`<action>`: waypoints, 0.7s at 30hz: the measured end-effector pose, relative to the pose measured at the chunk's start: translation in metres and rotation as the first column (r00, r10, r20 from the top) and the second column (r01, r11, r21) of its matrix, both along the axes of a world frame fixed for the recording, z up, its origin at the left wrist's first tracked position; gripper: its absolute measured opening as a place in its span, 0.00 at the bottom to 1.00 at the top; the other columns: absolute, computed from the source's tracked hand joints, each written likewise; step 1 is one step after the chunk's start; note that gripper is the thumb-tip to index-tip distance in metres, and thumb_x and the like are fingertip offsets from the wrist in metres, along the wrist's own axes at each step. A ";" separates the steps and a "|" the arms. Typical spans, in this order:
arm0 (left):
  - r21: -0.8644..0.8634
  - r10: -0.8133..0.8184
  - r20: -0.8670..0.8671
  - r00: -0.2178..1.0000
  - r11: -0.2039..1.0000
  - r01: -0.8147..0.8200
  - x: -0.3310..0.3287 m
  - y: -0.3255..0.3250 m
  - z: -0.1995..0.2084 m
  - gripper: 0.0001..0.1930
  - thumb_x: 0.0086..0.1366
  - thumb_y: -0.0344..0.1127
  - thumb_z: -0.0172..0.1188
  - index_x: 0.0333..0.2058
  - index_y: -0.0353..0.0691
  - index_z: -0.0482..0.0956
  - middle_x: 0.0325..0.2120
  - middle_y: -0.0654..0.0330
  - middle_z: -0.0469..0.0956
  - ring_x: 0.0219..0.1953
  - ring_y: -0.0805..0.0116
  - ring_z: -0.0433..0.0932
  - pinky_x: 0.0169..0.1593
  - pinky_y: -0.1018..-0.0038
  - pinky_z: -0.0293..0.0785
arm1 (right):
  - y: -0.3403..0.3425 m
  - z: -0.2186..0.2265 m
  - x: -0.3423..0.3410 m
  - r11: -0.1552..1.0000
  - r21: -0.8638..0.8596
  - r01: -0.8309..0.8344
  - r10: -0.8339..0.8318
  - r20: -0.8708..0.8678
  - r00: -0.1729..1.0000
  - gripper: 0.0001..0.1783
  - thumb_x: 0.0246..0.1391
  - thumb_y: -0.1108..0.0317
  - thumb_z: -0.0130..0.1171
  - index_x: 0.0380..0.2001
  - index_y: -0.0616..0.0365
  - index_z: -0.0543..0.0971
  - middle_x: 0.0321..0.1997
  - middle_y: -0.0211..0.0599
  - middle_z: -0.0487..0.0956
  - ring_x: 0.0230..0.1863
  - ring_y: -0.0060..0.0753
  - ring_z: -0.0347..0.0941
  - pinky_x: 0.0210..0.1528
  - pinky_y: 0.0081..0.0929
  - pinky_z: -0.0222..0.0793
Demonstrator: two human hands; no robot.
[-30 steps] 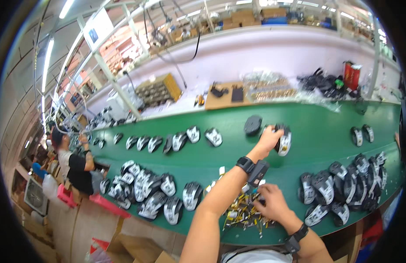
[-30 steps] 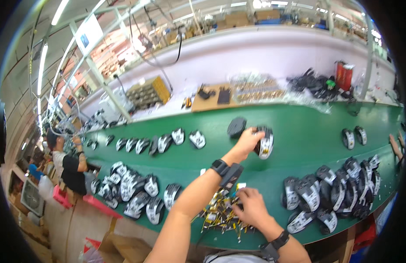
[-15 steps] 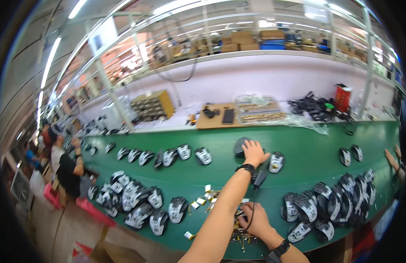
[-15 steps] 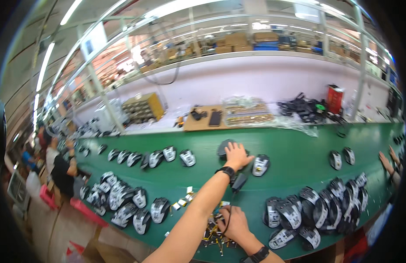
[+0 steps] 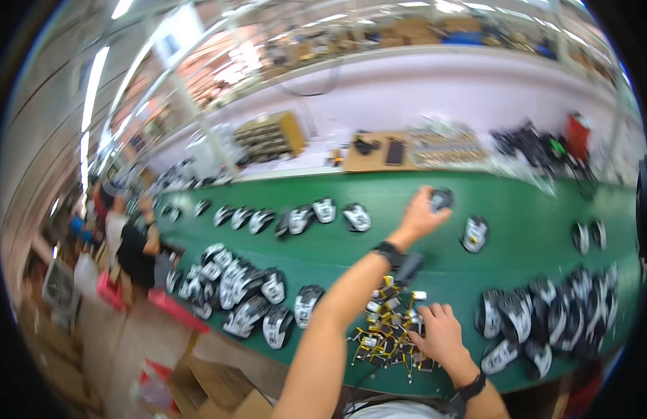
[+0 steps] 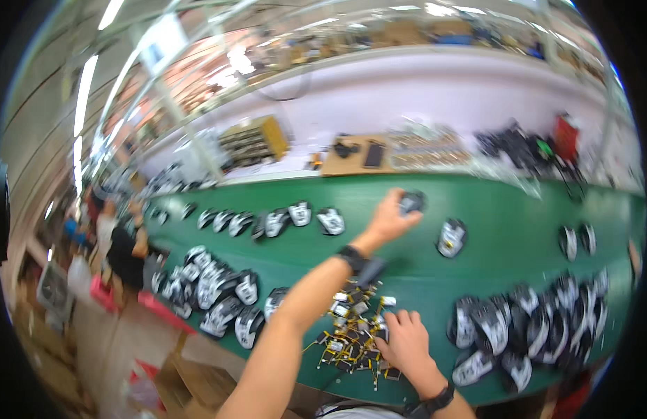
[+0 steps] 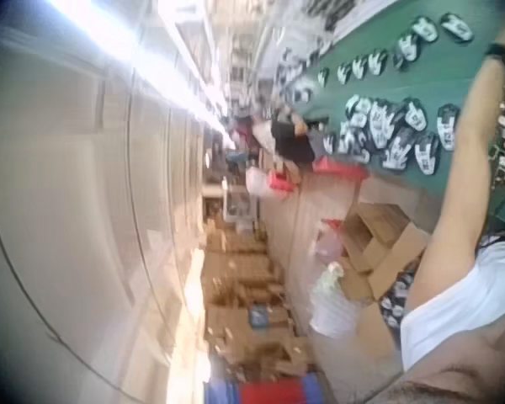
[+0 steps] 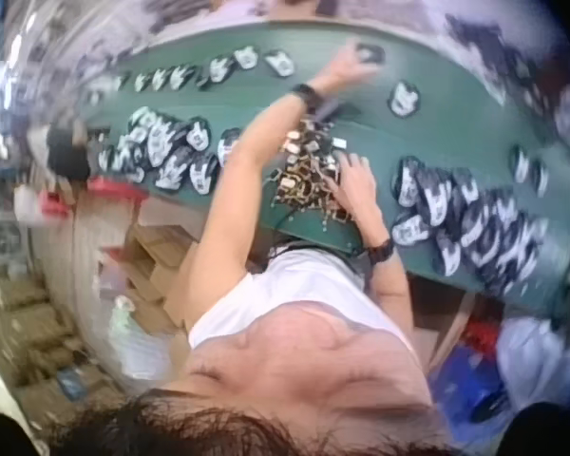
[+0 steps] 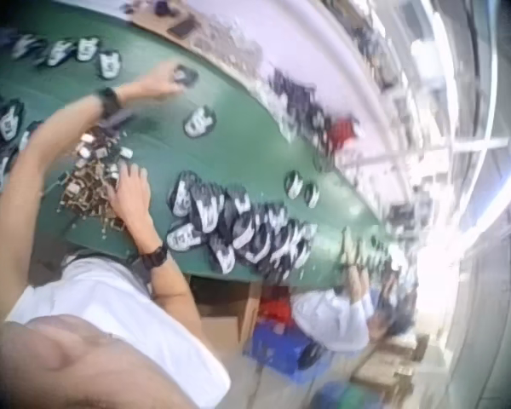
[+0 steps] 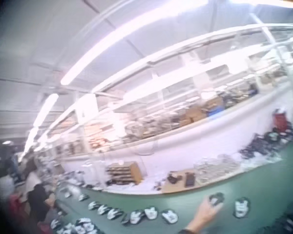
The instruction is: Inspecting and assembling components of computer mice at an electronics factory workstation.
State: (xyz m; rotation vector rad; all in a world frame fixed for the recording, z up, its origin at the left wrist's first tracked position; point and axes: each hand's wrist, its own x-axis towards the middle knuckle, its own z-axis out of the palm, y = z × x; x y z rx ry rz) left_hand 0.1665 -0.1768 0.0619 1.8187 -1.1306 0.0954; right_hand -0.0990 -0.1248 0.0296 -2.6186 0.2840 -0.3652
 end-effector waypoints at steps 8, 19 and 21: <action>-0.402 -0.373 -0.699 0.610 0.911 0.096 -0.077 0.162 0.083 0.36 0.55 0.42 0.63 0.60 0.39 0.60 0.49 0.51 0.70 0.44 0.54 0.78 0.47 0.56 0.78 | 0.000 -0.025 0.017 0.968 0.204 -0.144 0.154 -0.034 0.988 0.23 0.42 0.75 0.58 0.45 0.58 0.69 0.42 0.51 0.71 0.36 0.56 0.77 0.33 0.48 0.76; -0.507 -0.510 -0.812 0.283 0.857 0.091 -0.162 0.232 0.000 0.28 0.62 0.44 0.52 0.57 0.32 0.67 0.51 0.52 0.74 0.51 0.53 0.73 0.58 0.54 0.68 | -0.016 -0.018 0.015 0.873 0.474 -0.113 -0.111 0.419 0.901 0.21 0.44 0.77 0.53 0.46 0.64 0.69 0.39 0.46 0.70 0.31 0.52 0.74 0.35 0.47 0.72; -0.196 -0.299 -0.529 0.794 0.954 0.228 -0.164 0.220 -0.021 0.31 0.61 0.49 0.50 0.57 0.33 0.66 0.52 0.52 0.73 0.52 0.52 0.73 0.56 0.52 0.68 | -0.020 -0.012 0.015 0.855 0.499 -0.142 -0.141 0.487 0.862 0.14 0.50 0.74 0.53 0.42 0.63 0.71 0.38 0.40 0.70 0.26 0.41 0.73 0.30 0.36 0.70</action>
